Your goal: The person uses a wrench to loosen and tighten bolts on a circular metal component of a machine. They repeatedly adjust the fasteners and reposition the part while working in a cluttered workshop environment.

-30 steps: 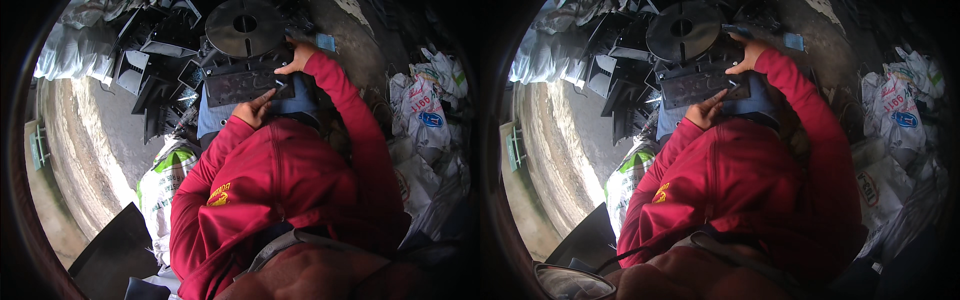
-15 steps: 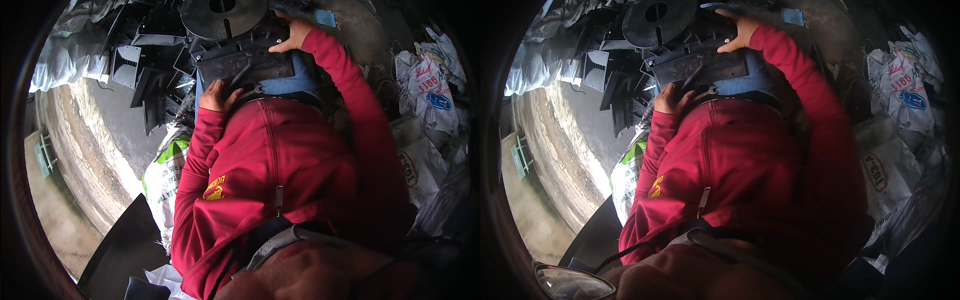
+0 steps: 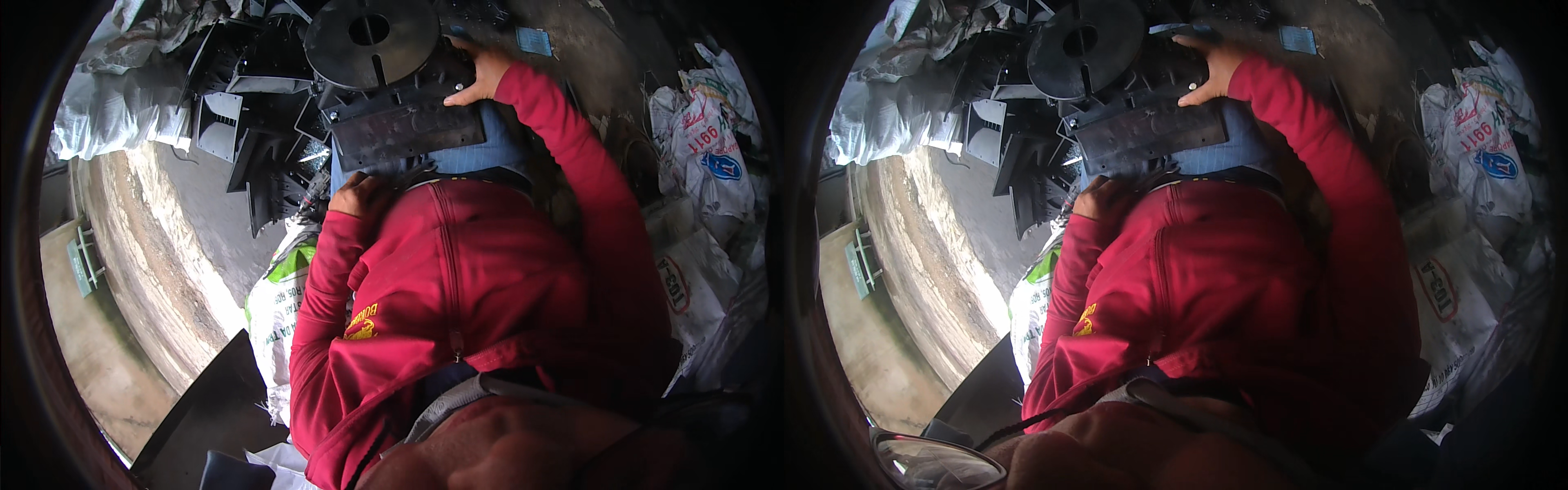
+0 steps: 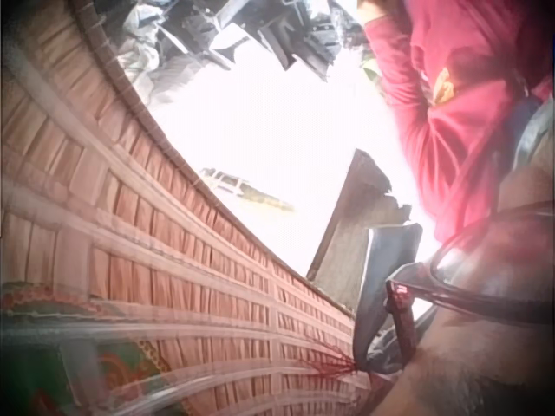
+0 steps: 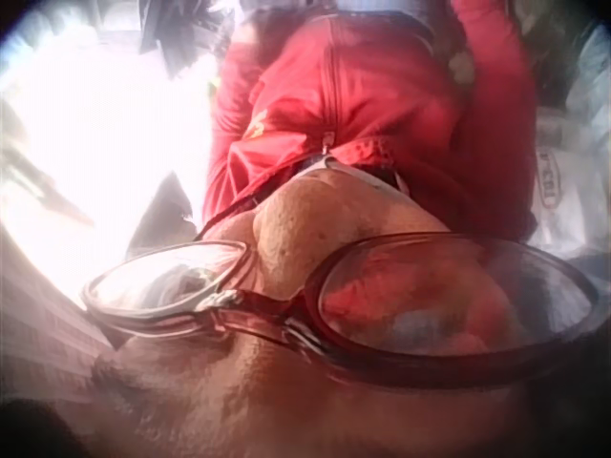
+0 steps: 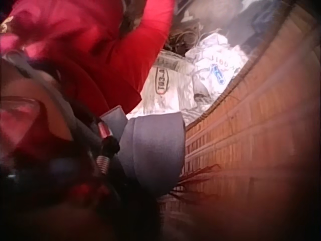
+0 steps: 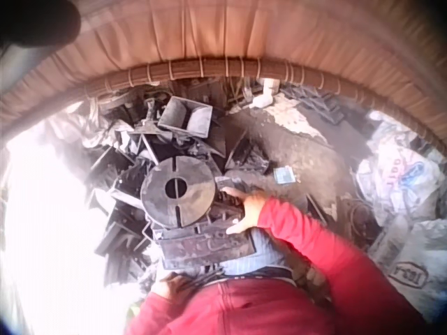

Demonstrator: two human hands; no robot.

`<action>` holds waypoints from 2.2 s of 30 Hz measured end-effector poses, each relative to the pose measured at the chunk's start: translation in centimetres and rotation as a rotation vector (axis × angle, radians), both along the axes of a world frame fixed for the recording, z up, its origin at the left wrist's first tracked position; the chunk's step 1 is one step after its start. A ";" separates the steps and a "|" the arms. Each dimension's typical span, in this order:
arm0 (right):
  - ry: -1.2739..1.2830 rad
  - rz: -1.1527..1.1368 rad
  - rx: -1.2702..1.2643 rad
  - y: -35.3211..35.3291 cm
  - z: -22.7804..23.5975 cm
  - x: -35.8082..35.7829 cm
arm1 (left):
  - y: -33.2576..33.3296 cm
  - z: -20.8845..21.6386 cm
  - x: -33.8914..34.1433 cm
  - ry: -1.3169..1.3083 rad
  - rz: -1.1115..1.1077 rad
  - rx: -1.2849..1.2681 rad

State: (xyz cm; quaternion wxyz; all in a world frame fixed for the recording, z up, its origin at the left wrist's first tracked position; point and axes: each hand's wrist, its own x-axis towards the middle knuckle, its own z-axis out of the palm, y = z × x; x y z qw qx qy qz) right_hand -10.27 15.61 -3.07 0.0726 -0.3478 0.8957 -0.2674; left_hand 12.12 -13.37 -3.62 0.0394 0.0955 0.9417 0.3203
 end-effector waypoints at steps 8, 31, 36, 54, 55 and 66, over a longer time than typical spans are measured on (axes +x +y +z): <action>0.063 0.033 -0.078 0.3 0.1 0.1 | 1.2 4.3 -3.8 0.257 0.163 0.325; 0.323 -0.200 -0.474 -7.9 0.4 9.1 | 4.9 2.4 -9.6 0.576 0.182 0.137; 0.309 -0.249 -0.425 -8.2 0.9 9.4 | 5.0 2.9 -9.6 0.555 0.173 0.195; 0.346 -0.294 -0.343 -8.5 1.1 9.2 | 4.7 2.4 -8.8 0.502 0.161 0.427; 0.342 -0.299 -0.330 -8.5 1.3 9.3 | 4.7 2.1 -8.7 0.499 0.171 0.442; 0.332 -0.267 -0.343 -8.4 0.8 8.9 | 5.2 2.2 -8.2 0.525 0.177 0.448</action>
